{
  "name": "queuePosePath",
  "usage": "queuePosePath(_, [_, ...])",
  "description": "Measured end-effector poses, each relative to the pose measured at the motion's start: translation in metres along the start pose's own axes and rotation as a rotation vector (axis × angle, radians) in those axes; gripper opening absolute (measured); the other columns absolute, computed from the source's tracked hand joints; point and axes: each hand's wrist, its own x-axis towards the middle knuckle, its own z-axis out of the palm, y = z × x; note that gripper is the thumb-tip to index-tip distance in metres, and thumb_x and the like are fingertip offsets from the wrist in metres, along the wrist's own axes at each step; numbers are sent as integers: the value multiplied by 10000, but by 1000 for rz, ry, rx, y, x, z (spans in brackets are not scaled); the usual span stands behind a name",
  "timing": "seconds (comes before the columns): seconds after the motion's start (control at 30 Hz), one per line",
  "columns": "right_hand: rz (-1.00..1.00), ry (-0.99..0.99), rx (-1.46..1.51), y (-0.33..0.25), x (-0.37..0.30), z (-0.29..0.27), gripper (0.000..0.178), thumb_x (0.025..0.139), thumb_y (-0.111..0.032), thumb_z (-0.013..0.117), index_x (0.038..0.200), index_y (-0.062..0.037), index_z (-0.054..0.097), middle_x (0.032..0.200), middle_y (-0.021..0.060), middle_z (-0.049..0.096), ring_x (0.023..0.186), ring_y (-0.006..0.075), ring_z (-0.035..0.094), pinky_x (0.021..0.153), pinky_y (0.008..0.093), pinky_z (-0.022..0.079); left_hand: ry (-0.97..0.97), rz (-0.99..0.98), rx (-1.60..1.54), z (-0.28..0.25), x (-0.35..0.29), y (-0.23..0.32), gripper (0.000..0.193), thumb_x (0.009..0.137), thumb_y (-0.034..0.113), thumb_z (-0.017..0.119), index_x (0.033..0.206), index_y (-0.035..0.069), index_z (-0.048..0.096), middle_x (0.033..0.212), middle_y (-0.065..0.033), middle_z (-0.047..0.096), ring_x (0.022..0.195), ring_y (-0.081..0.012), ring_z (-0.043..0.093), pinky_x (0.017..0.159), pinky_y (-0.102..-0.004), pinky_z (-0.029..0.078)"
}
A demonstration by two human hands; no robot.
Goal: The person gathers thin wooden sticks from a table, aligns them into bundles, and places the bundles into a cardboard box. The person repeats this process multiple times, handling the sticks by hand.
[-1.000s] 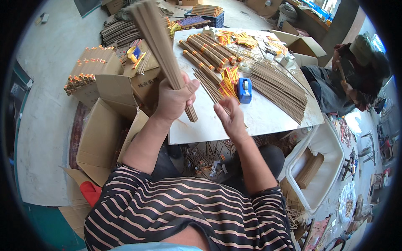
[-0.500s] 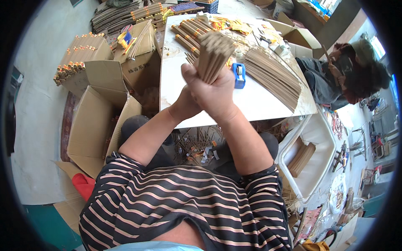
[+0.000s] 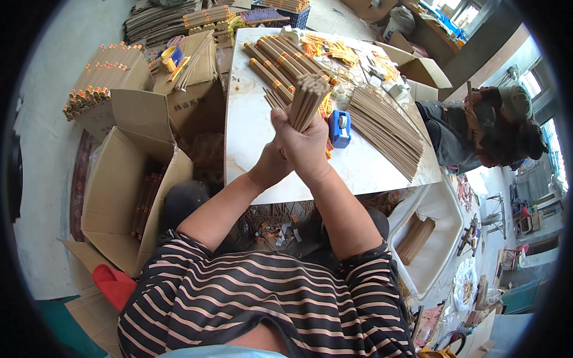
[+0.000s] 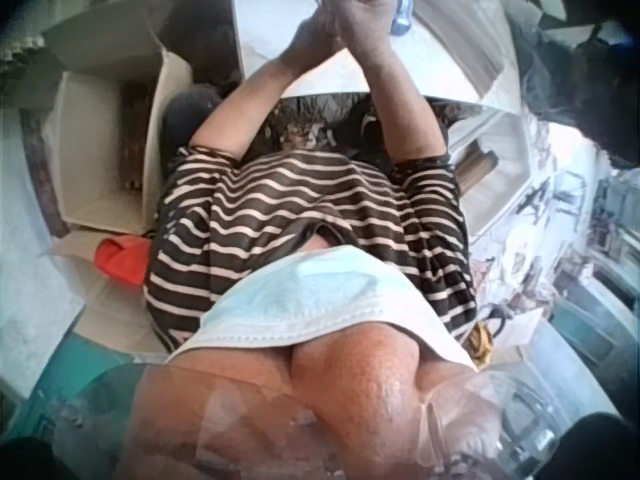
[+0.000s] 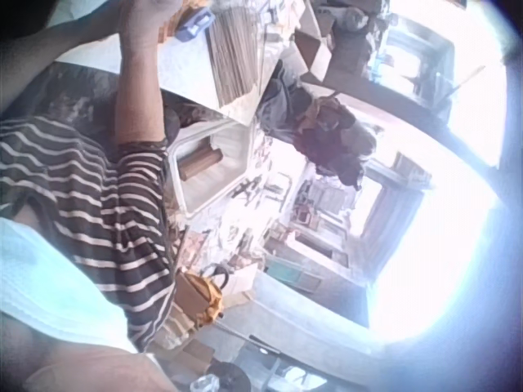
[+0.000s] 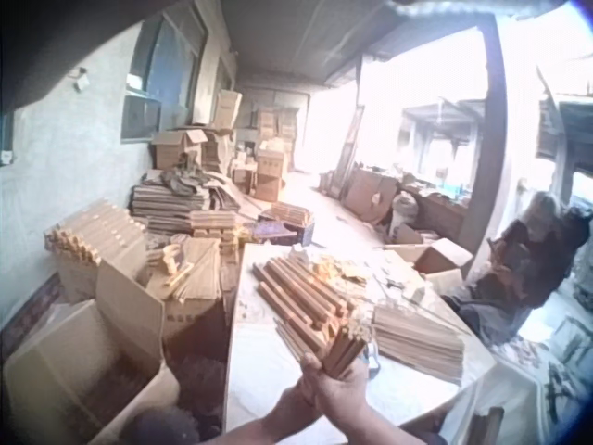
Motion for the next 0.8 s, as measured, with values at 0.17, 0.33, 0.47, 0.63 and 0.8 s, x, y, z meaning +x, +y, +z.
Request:
queuePosePath(0.17, [24, 175, 205, -25, 6, 13, 182, 852, -51, 566, 707, -78, 460, 513, -3, 404, 405, 83, 373, 382, 247, 314, 256, -102, 116, 7, -3, 22, 237, 771, 82, 620, 942, 24, 465, 784, -203, 601, 780, -376, 614, 657, -404, 497])
queuePosePath(0.33, [-1, 67, 0, -33, 5, 10, 212, 832, -89, 618, 701, -70, 453, 574, 21, 459, 475, 100, 437, 452, 268, 385, 239, 4, -63, 5, 3, 19, 145, 771, 71, 601, 877, 8, 524, 722, -185, 603, 721, -320, 640, 626, -373, 505])
queuePosePath(0.47, [59, -270, 189, -31, 6, -11, 223, 783, -140, 703, 709, -39, 518, 581, 33, 538, 515, 102, 534, 477, 220, 437, 35, -111, -188, -3, -2, 34, 136, 785, 64, 637, 900, 22, 577, 800, -56, 617, 795, -111, 591, 701, -273, 485])
queuePosePath(0.63, [151, -183, 178, -11, -4, -9, 171, 790, -46, 600, 653, -38, 499, 520, 22, 509, 429, 67, 467, 396, 216, 371, -28, -2, -149, 0, -8, -1, 164, 758, 56, 626, 890, 15, 537, 769, -111, 615, 760, -207, 630, 675, -295, 495])
queuePosePath(0.8, [113, -139, 179, -4, -3, -5, 198, 813, -14, 581, 640, -49, 492, 512, 11, 494, 422, 59, 446, 392, 217, 360, -70, -12, -151, -3, -2, -8, 171, 762, 59, 651, 879, 23, 531, 760, -100, 609, 761, -203, 628, 680, -292, 496])
